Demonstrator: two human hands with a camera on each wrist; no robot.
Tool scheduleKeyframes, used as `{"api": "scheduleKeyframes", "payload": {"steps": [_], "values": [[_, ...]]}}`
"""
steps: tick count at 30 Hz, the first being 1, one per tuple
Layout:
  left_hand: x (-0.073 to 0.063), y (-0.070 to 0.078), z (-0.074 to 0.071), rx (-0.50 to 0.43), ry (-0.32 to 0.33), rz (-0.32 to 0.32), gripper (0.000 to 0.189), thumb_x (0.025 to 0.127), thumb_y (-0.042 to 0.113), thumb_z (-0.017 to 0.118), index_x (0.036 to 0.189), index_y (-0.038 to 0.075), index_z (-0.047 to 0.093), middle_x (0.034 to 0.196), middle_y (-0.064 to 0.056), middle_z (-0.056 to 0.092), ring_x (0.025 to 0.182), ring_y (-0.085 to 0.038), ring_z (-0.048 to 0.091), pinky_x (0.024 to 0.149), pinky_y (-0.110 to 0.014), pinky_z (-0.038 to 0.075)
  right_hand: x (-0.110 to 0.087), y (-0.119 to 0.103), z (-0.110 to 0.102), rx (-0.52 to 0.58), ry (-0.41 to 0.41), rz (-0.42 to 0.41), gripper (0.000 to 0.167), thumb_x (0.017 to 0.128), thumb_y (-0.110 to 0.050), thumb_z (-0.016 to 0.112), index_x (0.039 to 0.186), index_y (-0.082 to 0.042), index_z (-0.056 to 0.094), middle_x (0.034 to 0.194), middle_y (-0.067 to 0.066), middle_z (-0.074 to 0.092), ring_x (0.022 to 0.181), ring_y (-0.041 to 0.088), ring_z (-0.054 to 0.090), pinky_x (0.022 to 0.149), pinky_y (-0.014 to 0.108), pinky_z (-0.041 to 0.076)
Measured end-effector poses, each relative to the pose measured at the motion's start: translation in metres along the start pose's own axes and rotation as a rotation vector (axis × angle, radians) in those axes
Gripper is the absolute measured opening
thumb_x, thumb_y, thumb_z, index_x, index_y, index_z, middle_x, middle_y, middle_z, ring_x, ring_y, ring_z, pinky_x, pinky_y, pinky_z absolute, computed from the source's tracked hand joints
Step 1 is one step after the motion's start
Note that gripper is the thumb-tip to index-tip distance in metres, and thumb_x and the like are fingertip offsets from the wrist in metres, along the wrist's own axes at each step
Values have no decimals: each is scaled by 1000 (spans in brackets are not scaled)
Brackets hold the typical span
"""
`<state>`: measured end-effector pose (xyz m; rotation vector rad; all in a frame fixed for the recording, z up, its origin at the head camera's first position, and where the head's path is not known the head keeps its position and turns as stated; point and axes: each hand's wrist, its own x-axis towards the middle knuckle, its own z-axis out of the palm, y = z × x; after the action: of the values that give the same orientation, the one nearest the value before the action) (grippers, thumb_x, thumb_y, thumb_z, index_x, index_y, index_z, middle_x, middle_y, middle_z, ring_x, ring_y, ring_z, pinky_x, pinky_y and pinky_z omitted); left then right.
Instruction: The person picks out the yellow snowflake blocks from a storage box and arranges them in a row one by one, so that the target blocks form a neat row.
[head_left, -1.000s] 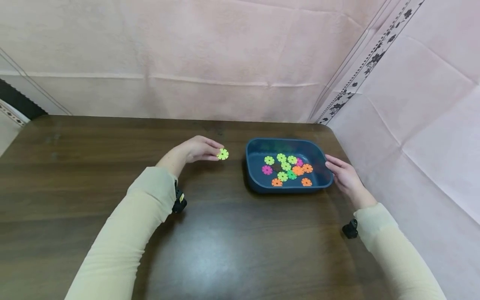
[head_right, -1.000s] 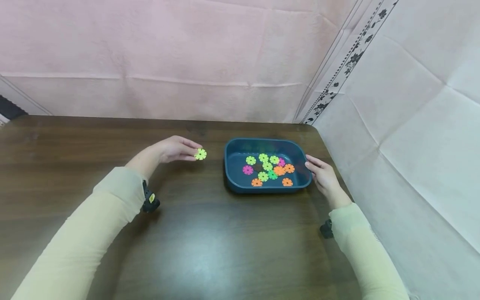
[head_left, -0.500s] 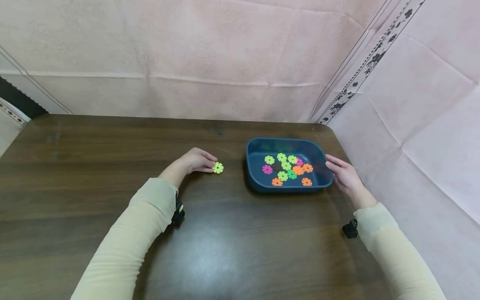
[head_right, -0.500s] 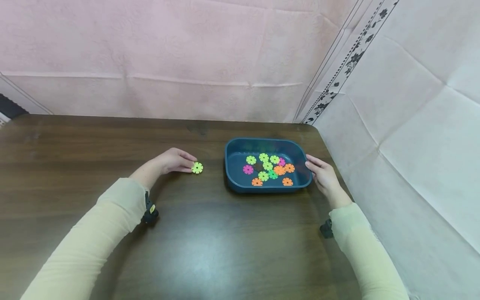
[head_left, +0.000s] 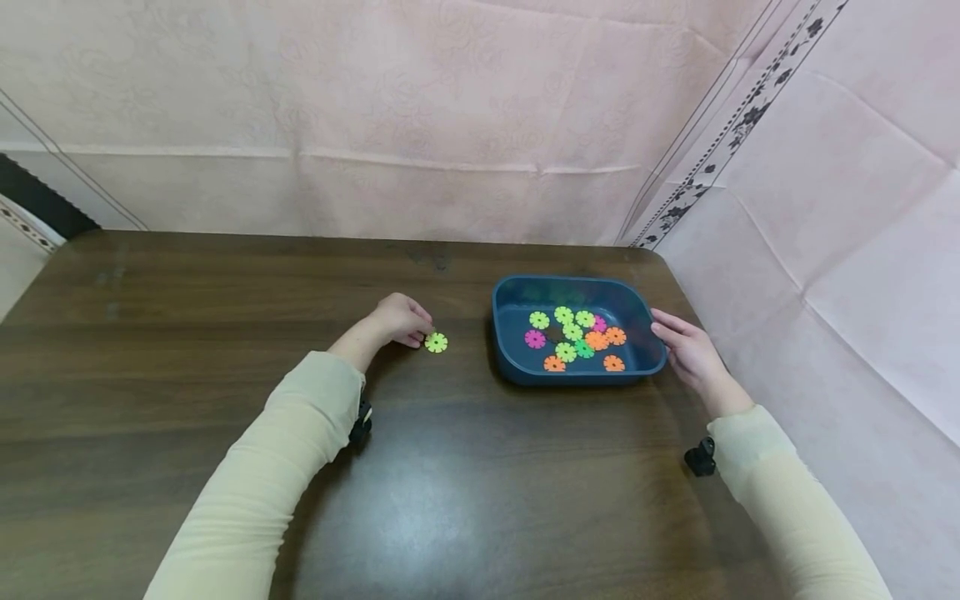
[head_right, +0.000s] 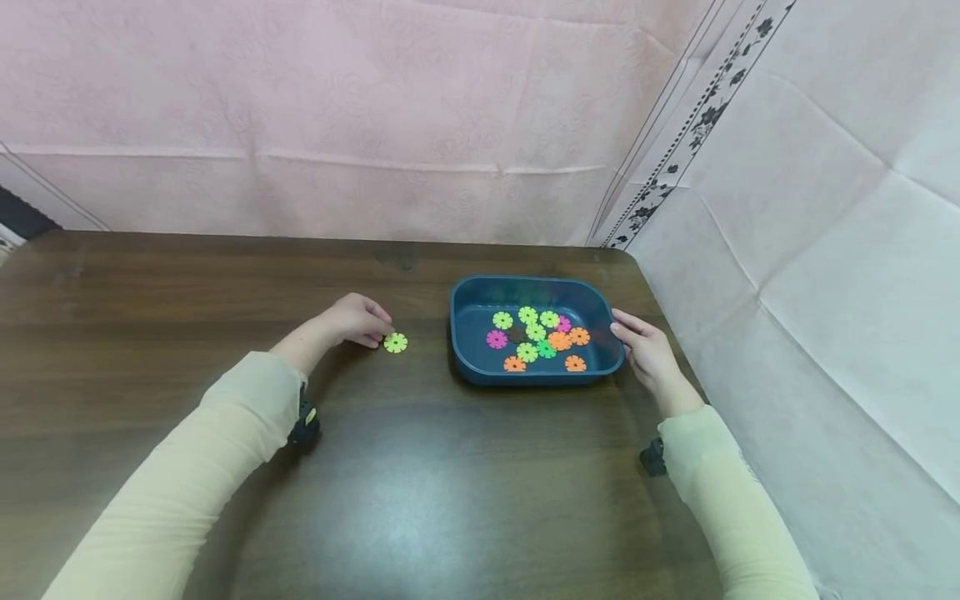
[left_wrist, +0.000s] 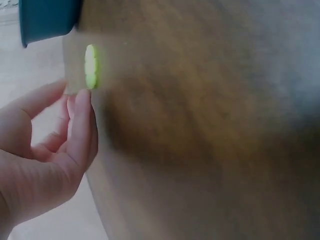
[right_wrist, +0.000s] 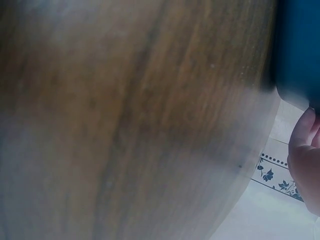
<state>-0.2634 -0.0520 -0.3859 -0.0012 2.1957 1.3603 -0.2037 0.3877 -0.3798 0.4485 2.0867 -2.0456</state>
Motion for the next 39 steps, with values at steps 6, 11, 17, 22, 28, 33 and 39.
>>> {"api": "scheduleKeyframes", "payload": {"steps": [6, 11, 17, 22, 28, 33, 39], "values": [[0, 26, -3, -115, -35, 79, 35, 89, 14, 63, 119, -3, 56, 119, -20, 59, 95, -24, 61, 86, -31, 56, -1, -1, 0, 5, -9, -4, 66, 93, -21, 56, 148, -6, 22, 98, -22, 61, 80, -5, 60, 66, 8, 49], [3, 59, 11, -194, -40, 165, 34, 89, 15, 64, 119, 0, 57, 122, -20, 58, 96, -23, 63, 93, -39, 52, -2, 0, -2, 3, -11, 2, 66, 93, -21, 56, 148, -6, 22, 96, -23, 63, 80, -5, 60, 65, 9, 49], [9, 91, 44, -208, -83, 268, 36, 88, 17, 65, 120, 1, 57, 119, -18, 61, 103, -27, 63, 89, -38, 54, -2, -1, -2, 0, -1, 15, 66, 93, -22, 57, 148, -7, 24, 108, -17, 59, 86, -5, 60, 73, 9, 51], [17, 102, 76, -203, -108, 304, 36, 87, 21, 66, 118, 3, 59, 114, -14, 64, 100, -25, 64, 87, -36, 55, 0, -1, -1, -50, 13, 12, 64, 93, -26, 57, 147, -10, 28, 124, -10, 49, 90, -6, 59, 77, 9, 51], [34, 100, 111, -209, -194, 278, 33, 89, 18, 65, 117, 2, 59, 118, -17, 62, 111, -32, 59, 93, -39, 52, 2, 0, 1, -18, 7, -8, 62, 94, -23, 56, 147, -8, 28, 105, -17, 56, 84, -5, 60, 72, 9, 51], [45, 96, 131, -226, -215, 279, 37, 89, 17, 64, 122, 1, 57, 118, -15, 62, 113, -32, 58, 93, -39, 52, 3, 3, 0, 33, -6, -16, 60, 94, -19, 56, 146, -8, 30, 103, -17, 60, 84, -3, 60, 72, 10, 51], [52, 93, 146, -167, -212, 256, 37, 88, 15, 65, 122, 1, 58, 115, -14, 63, 108, -29, 61, 90, -34, 54, 3, 4, -6, 56, -16, -34, 59, 94, -18, 55, 146, -7, 29, 101, -18, 63, 85, -3, 61, 72, 11, 51]]}}
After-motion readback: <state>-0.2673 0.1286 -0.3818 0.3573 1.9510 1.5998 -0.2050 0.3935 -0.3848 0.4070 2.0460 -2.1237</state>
